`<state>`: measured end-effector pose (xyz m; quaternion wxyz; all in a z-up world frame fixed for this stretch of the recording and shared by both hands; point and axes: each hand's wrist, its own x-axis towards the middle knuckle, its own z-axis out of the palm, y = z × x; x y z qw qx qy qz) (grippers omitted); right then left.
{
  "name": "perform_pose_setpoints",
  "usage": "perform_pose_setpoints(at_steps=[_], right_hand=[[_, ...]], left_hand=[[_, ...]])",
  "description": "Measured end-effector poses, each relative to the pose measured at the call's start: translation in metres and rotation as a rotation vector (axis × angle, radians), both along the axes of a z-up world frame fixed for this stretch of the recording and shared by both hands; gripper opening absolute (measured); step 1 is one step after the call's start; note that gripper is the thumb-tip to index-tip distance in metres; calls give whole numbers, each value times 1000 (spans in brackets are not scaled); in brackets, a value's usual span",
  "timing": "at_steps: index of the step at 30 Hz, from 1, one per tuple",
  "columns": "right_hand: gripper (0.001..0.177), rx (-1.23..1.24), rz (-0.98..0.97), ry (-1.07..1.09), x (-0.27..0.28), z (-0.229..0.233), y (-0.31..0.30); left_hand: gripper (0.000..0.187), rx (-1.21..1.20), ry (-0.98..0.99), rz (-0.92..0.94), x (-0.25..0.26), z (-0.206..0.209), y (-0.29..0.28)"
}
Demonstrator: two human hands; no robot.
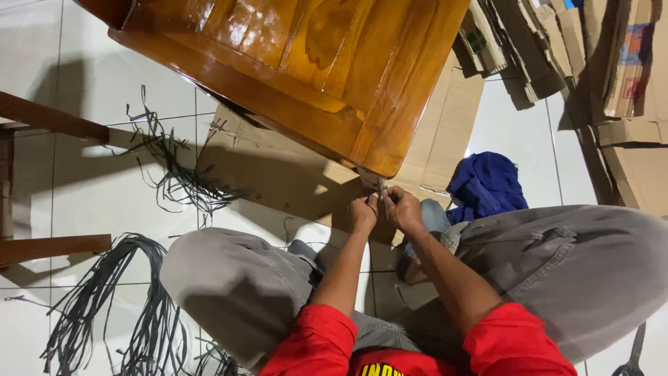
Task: Wrapping wooden chair legs with cardboard and securing them with plastic ties for protection.
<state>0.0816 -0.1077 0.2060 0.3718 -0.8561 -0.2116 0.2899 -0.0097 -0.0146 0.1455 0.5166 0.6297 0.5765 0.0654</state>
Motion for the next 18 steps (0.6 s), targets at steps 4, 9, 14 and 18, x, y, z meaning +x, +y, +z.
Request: perform_pose_setpoints(at_steps=[4,9,14,18], right_hand=[[11,-31,-53,-4,-4,-8,-8],[13,-18,-122,0,-5,3,-8],[15,-33,-137,-20,-10,3,-10],[16,-12,-158,-10,-18,10,-10]], left_hand=[[38,1,0,23,11,-91,5],[41,-122,-49,112,16,-87,2],[42,-160,80,76,29,-51,8],[40,-121,144,60,24,-52,1]])
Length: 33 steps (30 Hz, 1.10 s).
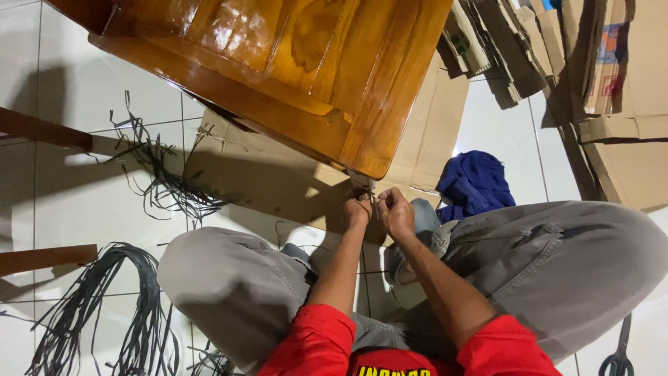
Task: Wrapping wooden chair legs with cardboard and securing them with plastic ties for protection.
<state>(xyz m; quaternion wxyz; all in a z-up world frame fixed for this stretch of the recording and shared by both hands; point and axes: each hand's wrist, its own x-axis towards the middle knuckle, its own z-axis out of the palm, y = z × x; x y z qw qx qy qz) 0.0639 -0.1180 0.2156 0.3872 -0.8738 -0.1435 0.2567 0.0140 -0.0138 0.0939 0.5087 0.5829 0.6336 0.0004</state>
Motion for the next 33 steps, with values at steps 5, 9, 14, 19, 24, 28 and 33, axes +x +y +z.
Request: perform_pose_setpoints(at_steps=[5,9,14,19,24,28,33], right_hand=[[16,-66,21,-4,-3,6,-7],[15,-105,66,-39,-2,-17,-8],[17,-120,78,-57,-4,-12,-7],[21,-110,111,-47,-3,1,-5],[20,-96,141,-54,2,-11,-6],[20,-147,153,-48,3,-12,-8],[28,-51,20,-55,17,29,-3]], left_hand=[[32,-89,-193,141,-3,-45,3],[31,-354,-419,161,-11,-34,0],[15,-309,-537,137,-3,-7,1],[19,-327,-473,209,11,-55,12],[30,-265,-265,201,25,-79,18],[39,-196,-272,104,7,-39,17],[73,-506,-300,-301,-9,60,56]])
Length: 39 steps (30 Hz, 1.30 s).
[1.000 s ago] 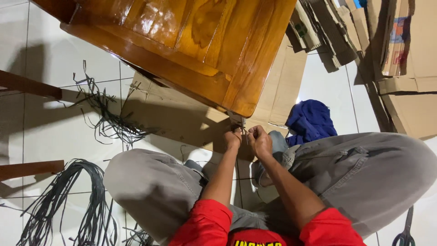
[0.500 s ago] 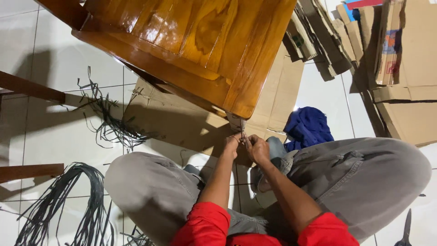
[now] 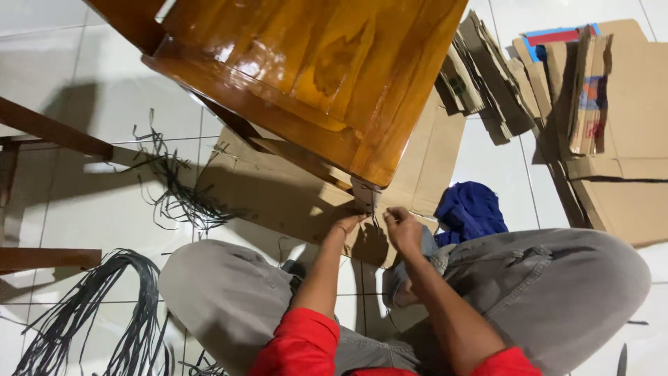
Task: Wrapping wooden chair legs with cardboard and securing them with plastic ties for protection.
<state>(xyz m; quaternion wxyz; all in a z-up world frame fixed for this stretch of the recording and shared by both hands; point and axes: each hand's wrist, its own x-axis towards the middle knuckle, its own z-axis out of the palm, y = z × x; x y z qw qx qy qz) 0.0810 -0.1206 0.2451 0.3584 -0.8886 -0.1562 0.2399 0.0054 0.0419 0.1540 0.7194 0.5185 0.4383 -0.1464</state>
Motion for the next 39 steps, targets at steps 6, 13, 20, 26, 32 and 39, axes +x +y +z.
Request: perform_pose_setpoints(at_steps=[6,13,20,26,32,39], right_hand=[[27,423,-200,-10,24,89,16],[26,840,-181,14,23,191,19],[32,829,-5,-97,23,275,16],[59,823,115,-63,8,308,36],[88,562,123,-161,-25,335,50],[86,541,113,-148,-26,339,51]], left_hand=[[31,893,125,-288,-32,-54,139],[48,1427,627,-1123,-45,173,233],[23,1264,233,192,-121,309,270],[33,1179,-75,674,-115,345,276],[86,1023,-304,815,-97,346,267],[103,962,-358,839,-85,325,305]])
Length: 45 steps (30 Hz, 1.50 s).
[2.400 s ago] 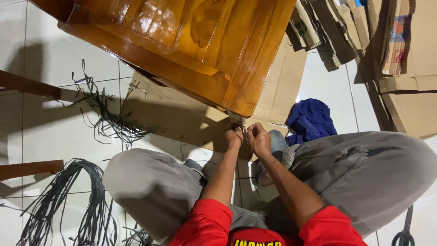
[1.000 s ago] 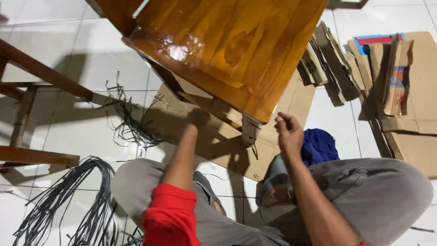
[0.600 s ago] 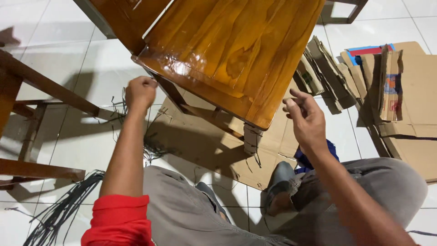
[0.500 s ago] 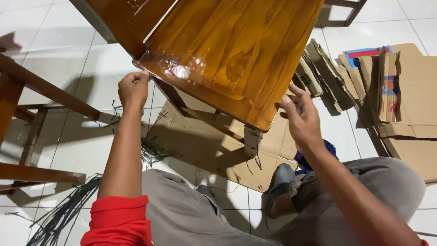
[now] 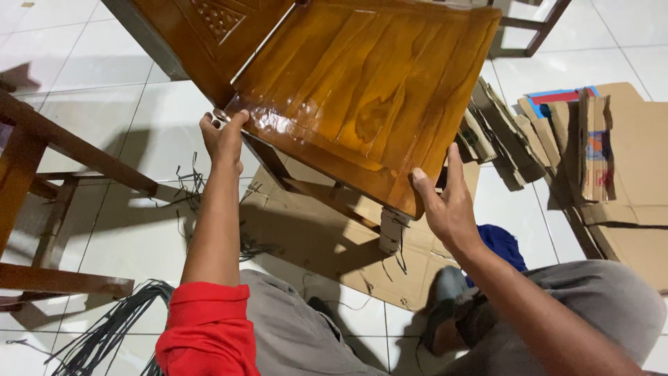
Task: Wrapping wooden chair legs with cardboard and securing them with plastic ties for protection.
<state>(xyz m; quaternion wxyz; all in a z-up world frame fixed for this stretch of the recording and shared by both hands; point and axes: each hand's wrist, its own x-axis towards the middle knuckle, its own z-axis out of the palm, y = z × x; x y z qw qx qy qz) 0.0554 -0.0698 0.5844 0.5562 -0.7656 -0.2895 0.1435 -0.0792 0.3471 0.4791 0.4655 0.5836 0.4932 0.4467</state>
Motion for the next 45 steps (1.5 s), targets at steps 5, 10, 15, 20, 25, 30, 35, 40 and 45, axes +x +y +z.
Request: perform_pose_setpoints(at_steps=[5,10,15,20,25,30,35,40,45], right_hand=[[87,78,2,73,8,-1,3],[84,253,46,135,33,-2,15],[72,285,110,75,82,-18,26],[70,264,106,64,143,-41,33],[67,282,126,111,170,-33,37],[61,412,84,178,203,-62,38],[62,394,48,258,201,-56,33],[63,431,141,269,217,-72,34],[61,479,198,332,216,-73,34]], left_hand=[[107,4,-39,-24,5,3,13],[98,46,-200,-117,6,32,-2],[81,91,-317,-229,20,25,9],[64,-15,-358,-270,40,-14,41],[62,-58,-287,-329,47,-6,23],[62,-10,-285,-339,46,-13,22],[58,-1,-242,-341,36,-14,21],[68,-7,-117,-389,9,0,0],[76,-23,0,-415,-14,32,-44]])
